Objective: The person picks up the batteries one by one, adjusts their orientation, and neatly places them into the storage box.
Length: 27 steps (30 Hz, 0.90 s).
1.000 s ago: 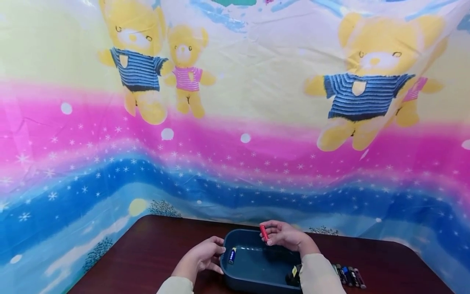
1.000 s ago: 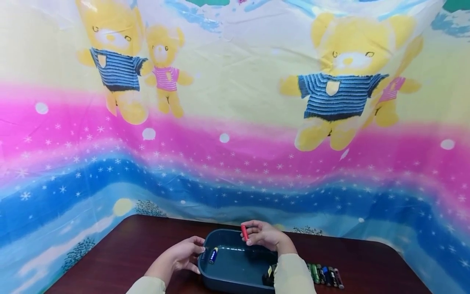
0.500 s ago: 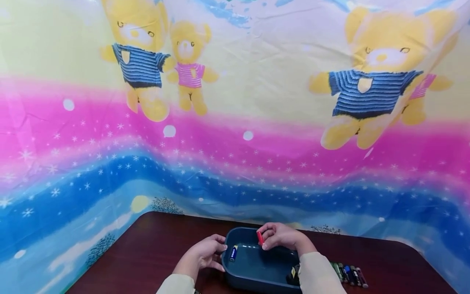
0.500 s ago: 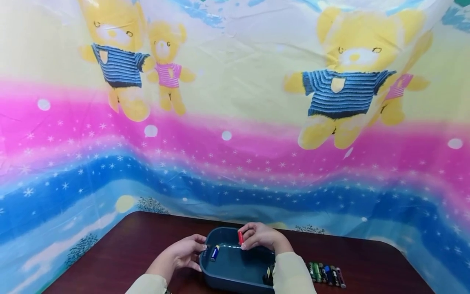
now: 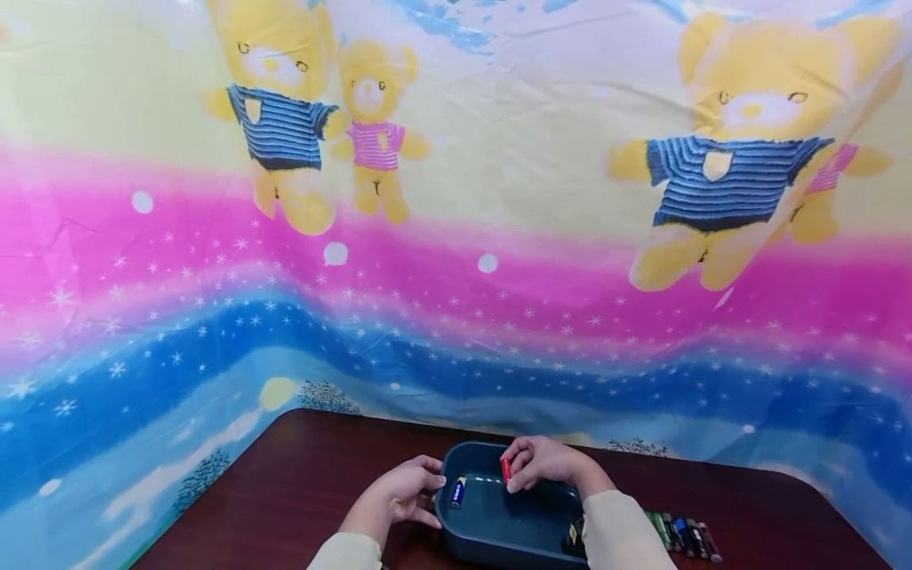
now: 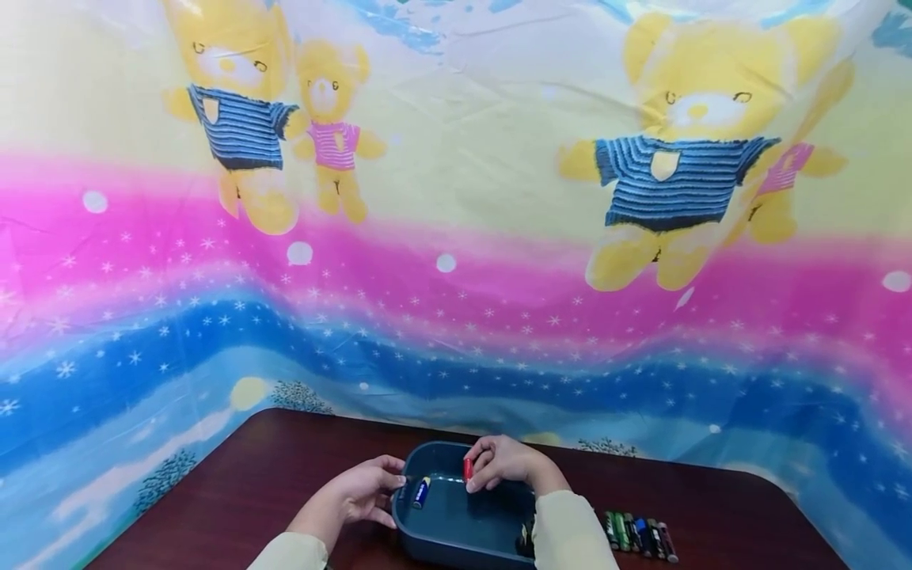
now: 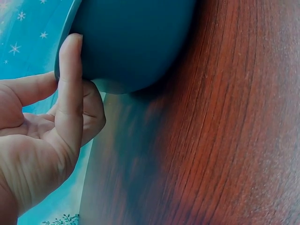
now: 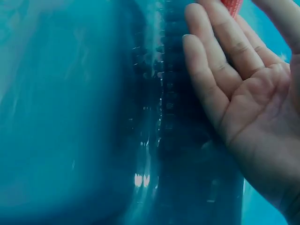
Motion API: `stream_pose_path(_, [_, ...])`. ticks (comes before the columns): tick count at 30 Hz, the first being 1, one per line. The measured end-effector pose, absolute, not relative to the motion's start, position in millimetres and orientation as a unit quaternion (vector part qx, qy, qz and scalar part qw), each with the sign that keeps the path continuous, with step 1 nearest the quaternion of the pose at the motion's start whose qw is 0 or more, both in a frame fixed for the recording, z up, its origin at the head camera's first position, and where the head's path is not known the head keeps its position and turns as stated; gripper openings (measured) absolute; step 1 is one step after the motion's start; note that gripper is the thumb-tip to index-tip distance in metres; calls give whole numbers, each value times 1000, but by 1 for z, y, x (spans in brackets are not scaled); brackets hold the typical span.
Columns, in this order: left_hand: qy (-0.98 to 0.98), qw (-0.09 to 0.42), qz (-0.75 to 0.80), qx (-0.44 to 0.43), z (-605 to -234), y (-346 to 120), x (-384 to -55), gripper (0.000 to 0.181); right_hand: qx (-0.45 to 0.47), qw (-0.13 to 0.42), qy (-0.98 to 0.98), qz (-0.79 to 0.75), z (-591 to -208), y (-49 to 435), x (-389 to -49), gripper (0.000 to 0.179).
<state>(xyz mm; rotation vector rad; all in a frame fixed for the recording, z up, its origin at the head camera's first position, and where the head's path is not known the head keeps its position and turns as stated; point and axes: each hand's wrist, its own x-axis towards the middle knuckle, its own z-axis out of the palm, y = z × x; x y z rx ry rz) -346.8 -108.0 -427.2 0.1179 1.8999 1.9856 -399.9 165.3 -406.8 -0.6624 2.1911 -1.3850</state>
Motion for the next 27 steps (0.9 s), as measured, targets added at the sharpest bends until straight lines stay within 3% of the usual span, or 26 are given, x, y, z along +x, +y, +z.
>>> stream_pose_path(10, [680, 197, 705, 37, -427, -108, -347, 28, -246, 225, 860, -386, -413, 135, -404, 34])
stream_pose_path(27, [668, 209, 713, 42, -428, -107, -349, 28, -266, 182, 904, -280, -422, 108, -400, 35])
